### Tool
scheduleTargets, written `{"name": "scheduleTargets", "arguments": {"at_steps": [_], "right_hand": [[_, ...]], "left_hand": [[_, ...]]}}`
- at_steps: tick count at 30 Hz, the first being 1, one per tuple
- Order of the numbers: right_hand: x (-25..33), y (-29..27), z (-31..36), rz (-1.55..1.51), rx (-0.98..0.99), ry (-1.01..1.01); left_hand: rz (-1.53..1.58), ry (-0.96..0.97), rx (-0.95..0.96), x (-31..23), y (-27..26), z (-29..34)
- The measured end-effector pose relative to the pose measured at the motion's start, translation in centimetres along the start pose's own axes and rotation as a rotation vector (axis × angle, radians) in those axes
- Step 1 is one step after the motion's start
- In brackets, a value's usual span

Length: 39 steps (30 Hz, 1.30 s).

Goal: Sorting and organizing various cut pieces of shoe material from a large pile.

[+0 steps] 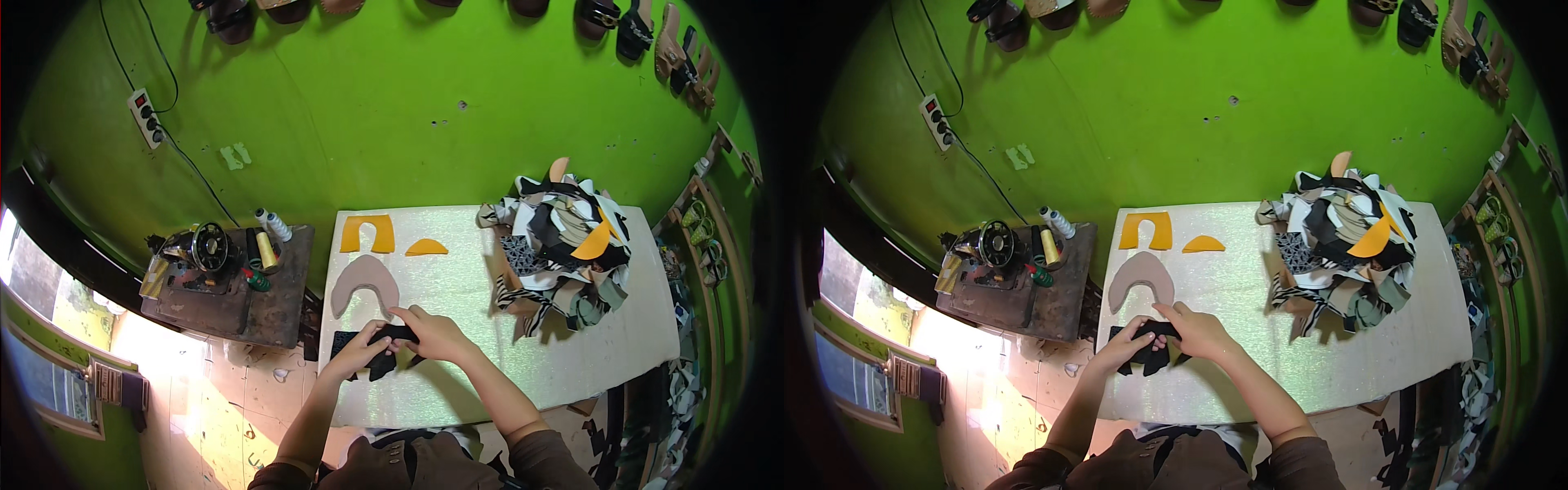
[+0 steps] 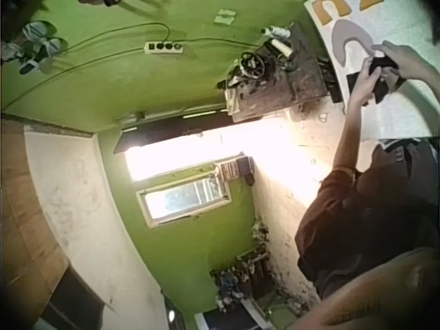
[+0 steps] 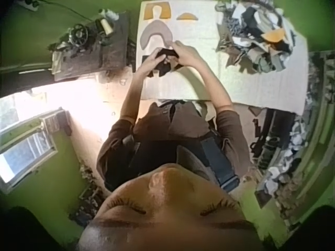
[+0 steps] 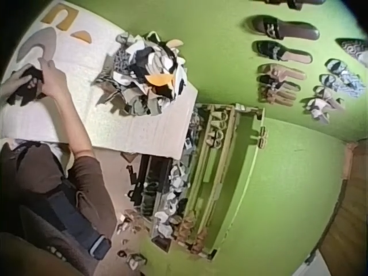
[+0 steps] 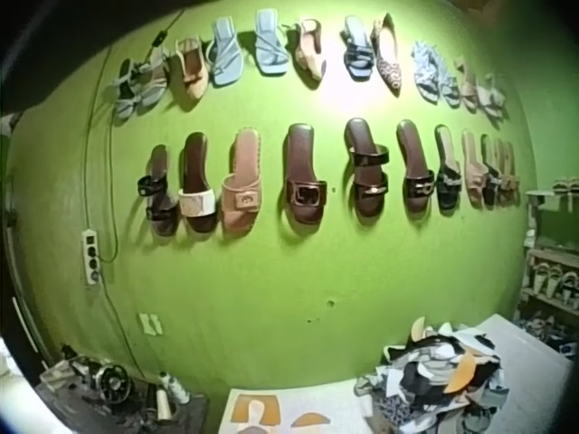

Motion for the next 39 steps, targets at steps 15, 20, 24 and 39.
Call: {"name": "scheduleTargets", "arguments": {"at_steps": [15, 20, 24, 39], "right_hand": [[0.8, 9.9, -2.5, -0.274, -0.215, 0.193], [2.0, 10.8, -2.1, -0.136, -0.546, -0.214], [2.6, 11.9, -2.0, -0.113, -0.443, 0.023], [-1.2, 14.3, -3.3, 0.066, -0.321, 0.572]], "left_hand": [[0.233, -0.021, -0.283, 3.5, -9.0, 4.7], [0.282, -0.043, -0.389, 5.2, -9.6, 5.7], [-0.109, 0.000, -0.396, 9.3, -12.6, 5.7], [-0.987, 0.010, -0.296, 9.3, -11.6, 5.1]]}}
Point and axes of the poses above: each hand's wrist, its own z-axis away from the middle knuckle, its own y-axis out of the palm, x = y × z, the point moved 1 cm from there along -z, towards the middle knuckle, and after that the axes turned 15 degrees about y, right-handed, at the moved point
